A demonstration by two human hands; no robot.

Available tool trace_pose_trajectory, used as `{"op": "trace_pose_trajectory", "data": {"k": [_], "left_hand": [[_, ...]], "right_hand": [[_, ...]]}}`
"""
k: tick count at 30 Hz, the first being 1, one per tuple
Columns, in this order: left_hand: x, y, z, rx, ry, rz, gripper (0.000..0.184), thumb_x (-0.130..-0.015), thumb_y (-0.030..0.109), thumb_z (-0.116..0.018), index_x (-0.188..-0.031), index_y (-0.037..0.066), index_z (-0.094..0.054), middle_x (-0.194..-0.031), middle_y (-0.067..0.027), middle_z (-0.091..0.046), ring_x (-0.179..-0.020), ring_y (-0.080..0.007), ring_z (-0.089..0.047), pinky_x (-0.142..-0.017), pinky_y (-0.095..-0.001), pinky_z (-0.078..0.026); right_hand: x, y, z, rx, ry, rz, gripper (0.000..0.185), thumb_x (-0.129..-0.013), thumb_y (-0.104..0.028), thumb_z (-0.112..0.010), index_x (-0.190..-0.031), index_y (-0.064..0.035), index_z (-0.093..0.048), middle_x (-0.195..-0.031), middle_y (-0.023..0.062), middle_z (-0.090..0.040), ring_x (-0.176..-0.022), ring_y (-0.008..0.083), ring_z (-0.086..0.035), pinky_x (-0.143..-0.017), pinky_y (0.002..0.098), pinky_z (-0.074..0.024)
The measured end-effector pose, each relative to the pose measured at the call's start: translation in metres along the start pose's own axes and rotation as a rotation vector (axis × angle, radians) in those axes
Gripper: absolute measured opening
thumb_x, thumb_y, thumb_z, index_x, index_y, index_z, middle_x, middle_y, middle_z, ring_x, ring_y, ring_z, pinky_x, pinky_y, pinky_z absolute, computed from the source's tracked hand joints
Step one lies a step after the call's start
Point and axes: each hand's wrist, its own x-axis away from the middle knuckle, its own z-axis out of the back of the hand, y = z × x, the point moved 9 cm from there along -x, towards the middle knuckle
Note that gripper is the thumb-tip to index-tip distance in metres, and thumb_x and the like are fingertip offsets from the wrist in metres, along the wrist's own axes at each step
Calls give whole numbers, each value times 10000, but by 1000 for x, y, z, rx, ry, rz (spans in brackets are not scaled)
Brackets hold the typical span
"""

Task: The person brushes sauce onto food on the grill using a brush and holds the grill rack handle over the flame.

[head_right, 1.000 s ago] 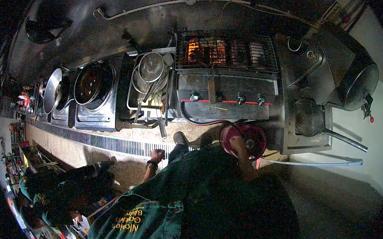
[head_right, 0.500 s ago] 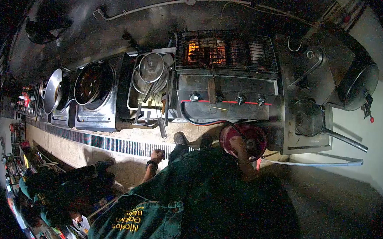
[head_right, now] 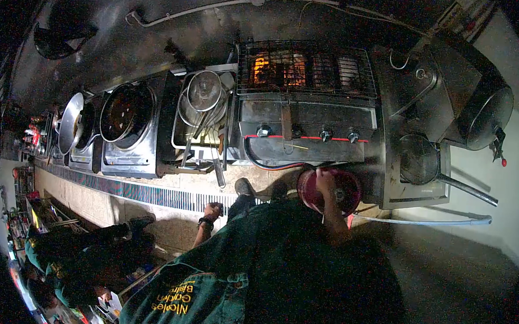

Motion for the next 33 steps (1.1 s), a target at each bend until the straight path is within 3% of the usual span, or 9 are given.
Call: {"op": "trace_pose_trajectory", "data": {"k": [3,5,9,13,16,20,22,23,33], "left_hand": [[-1,-3,3,-23,31,-16,256,-763,257,-541,-737,18,-630,-562,-81,-575,-521,-167,-574,-538,-299,-485],[-2,-4,-5,191,-68,-25,258,-756,248,-550,-698,5,-617,-548,-78,-566,-494,-154,-550,-525,-300,-473],[12,14,3,45,-52,0,263,-749,222,-563,-640,-16,-590,-535,-75,-555,-473,-142,-527,-484,-294,-452],[14,6,6,169,-5,16,263,-753,190,-554,-603,-26,-569,-526,-75,-546,-461,-146,-520,-453,-288,-434],[14,4,6,177,-6,27,260,-758,192,-548,-613,-23,-571,-529,-74,-545,-463,-145,-522,-450,-288,-440],[20,11,5,245,-39,10,254,-766,205,-546,-642,-14,-578,-538,-72,-541,-472,-144,-527,-445,-289,-457],[24,17,5,225,-38,20,258,-768,209,-542,-643,-13,-577,-540,-73,-541,-473,-146,-529,-442,-289,-459],[26,20,5,205,-36,29,261,-771,213,-538,-643,-12,-575,-541,-74,-540,-475,-148,-531,-439,-289,-461],[17,17,1,96,-42,11,326,-785,278,-536,-628,-5,-575,-547,-79,-564,-475,-158,-540,-471,-299,-445]], "right_hand": [[5,-74,38,-53,307,366,387,-835,-335,-467,-645,1,-455,-546,157,-422,-509,316,-458,-505,436,-327],[12,-121,59,-116,255,295,335,-826,-343,-474,-745,-19,-494,-617,187,-488,-608,355,-519,-543,438,-361],[15,-184,79,-268,428,363,301,-810,-346,-503,-916,-64,-511,-675,155,-562,-667,358,-553,-588,418,-415],[9,-220,68,-311,300,344,389,-784,-306,-570,-1095,-111,-443,-645,120,-554,-642,314,-563,-588,408,-422],[1,-231,58,-276,328,416,432,-789,-328,-567,-1116,-79,-433,-713,139,-571,-646,323,-561,-613,403,-436],[-22,-224,15,-623,16,233,416,-779,-295,-587,-1071,-47,-427,-846,167,-547,-703,296,-554,-659,384,-435],[-12,-241,41,-388,510,560,329,-780,-221,-601,-1003,-39,-443,-681,87,-563,-579,171,-556,-478,289,-452],[-10,-241,39,-452,497,578,315,-773,-201,-606,-976,-38,-429,-682,90,-565,-550,159,-555,-413,279,-436],[-5,-234,17,-677,198,220,370,-783,-231,-595,-1026,-25,-407,-655,87,-532,-439,140,-514,-354,271,-429]]}}
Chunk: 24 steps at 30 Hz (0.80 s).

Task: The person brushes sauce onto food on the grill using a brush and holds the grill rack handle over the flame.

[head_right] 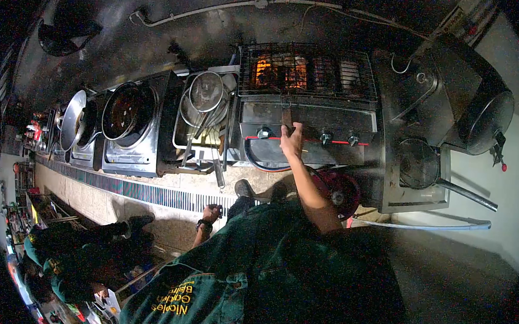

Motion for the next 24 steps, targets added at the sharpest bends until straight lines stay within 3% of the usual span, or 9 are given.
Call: {"op": "trace_pose_trajectory", "data": {"k": [3,9,12,19,21,24], "left_hand": [[-26,-44,4,62,146,-4,316,-776,269,-553,-625,-7,-577,-529,-73,-557,-465,-148,-525,-454,-304,-430],[-19,-31,0,60,56,-49,285,-772,227,-566,-626,-18,-568,-507,-59,-530,-453,-129,-497,-441,-295,-418],[-20,-33,-3,82,9,-26,276,-780,215,-554,-629,-16,-568,-503,-55,-523,-447,-130,-491,-445,-293,-419],[-13,-28,-1,117,19,-34,275,-783,215,-544,-638,-17,-568,-514,-61,-533,-463,-139,-523,-463,-295,-430],[-11,-24,-2,97,7,-54,279,-784,220,-540,-648,-21,-573,-524,-68,-541,-472,-145,-540,-472,-303,-443],[-5,-17,-1,60,36,-25,292,-782,233,-537,-647,-23,-575,-533,-78,-550,-465,-151,-543,-480,-313,-453]], "right_hand": [[-3,5,-3,11,-9,4,342,-798,-256,-578,-993,-26,-418,-593,81,-517,-408,142,-504,-334,266,-413],[7,8,-6,84,-108,-179,323,-832,-327,-516,-947,-43,-415,-502,67,-476,-330,155,-459,-283,276,-370],[8,8,-7,69,-130,-190,372,-838,-324,-500,-1029,-17,-413,-477,68,-470,-328,172,-472,-281,288,-371],[9,7,-7,81,-127,-209,352,-845,-325,-489,-1030,-34,-418,-478,66,-467,-331,170,-472,-279,285,-369],[9,6,-7,55,-133,-199,327,-833,-355,-510,-855,-47,-404,-500,67,-466,-334,156,-459,-276,277,-369],[11,3,-6,66,-134,-203,322,-835,-350,-506,-815,-46,-403,-499,67,-466,-335,157,-463,-275,278,-371]]}}
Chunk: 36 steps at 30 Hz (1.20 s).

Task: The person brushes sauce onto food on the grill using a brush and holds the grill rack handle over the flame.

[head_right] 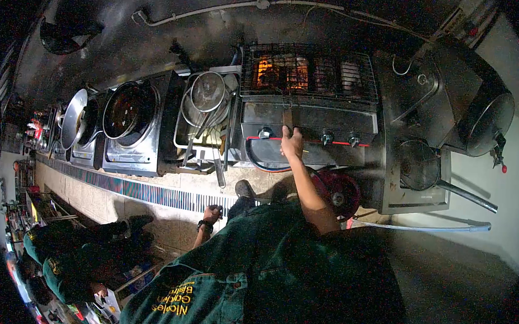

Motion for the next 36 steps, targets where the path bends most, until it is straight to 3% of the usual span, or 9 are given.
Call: {"op": "trace_pose_trajectory", "data": {"k": [4,12,25,36], "left_hand": [[3,7,1,-88,12,-1,298,-775,243,-541,-646,-23,-579,-535,-84,-558,-463,-154,-547,-479,-315,-457],[1,0,1,-36,17,59,306,-756,261,-554,-633,-15,-592,-522,-93,-564,-470,-156,-553,-492,-302,-457],[-13,-19,-1,-161,-20,59,307,-761,291,-538,-683,5,-616,-545,-95,-590,-516,-170,-588,-566,-307,-478],[1,8,1,-108,1,29,331,-789,286,-518,-656,-9,-584,-515,-86,-542,-464,-158,-553,-479,-309,-467]], "right_hand": [[0,-1,-1,-4,-7,1,318,-837,-346,-502,-804,-47,-400,-498,67,-465,-336,156,-465,-274,277,-370],[-1,2,-2,9,-9,8,323,-841,-357,-495,-927,-53,-431,-501,55,-459,-336,141,-451,-278,264,-359],[-6,9,-5,-16,-13,-7,349,-839,-371,-486,-917,-36,-426,-485,63,-464,-328,170,-460,-277,282,-363],[-2,7,-2,-1,-2,-17,341,-831,-381,-505,-909,-56,-442,-500,52,-468,-339,145,-459,-281,269,-367]]}}
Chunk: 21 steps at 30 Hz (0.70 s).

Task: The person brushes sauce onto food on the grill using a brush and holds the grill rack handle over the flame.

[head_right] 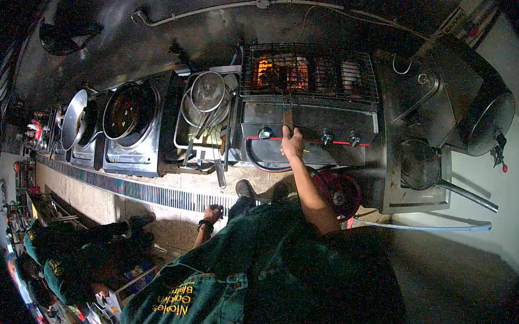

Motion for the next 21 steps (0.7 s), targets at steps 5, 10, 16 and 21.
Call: {"op": "trace_pose_trajectory", "data": {"k": [5,10,16,21], "left_hand": [[0,0,0,67,-11,31,290,-787,237,-535,-636,-7,-579,-508,-58,-529,-455,-135,-519,-452,-289,-444],[-2,-3,1,80,11,32,282,-790,220,-530,-610,7,-574,-493,-49,-523,-457,-126,-511,-450,-290,-421],[7,11,2,49,-8,8,313,-797,227,-514,-566,19,-548,-476,-54,-525,-434,-132,-496,-455,-287,-401],[9,13,3,26,9,32,326,-788,236,-524,-547,17,-545,-470,-59,-526,-431,-137,-501,-458,-290,-406]], "right_hand": [[-1,1,-1,-6,-4,3,339,-831,-381,-505,-908,-57,-443,-497,52,-469,-341,147,-464,-283,270,-371],[0,-2,1,12,1,10,327,-832,-371,-505,-887,-54,-446,-498,55,-474,-345,148,-472,-284,271,-374],[0,-2,1,19,5,30,314,-837,-354,-502,-865,-47,-443,-497,57,-475,-343,149,-471,-283,269,-373],[1,-5,1,22,12,50,358,-837,-356,-495,-909,-7,-451,-483,80,-486,-335,177,-489,-281,282,-379]]}}
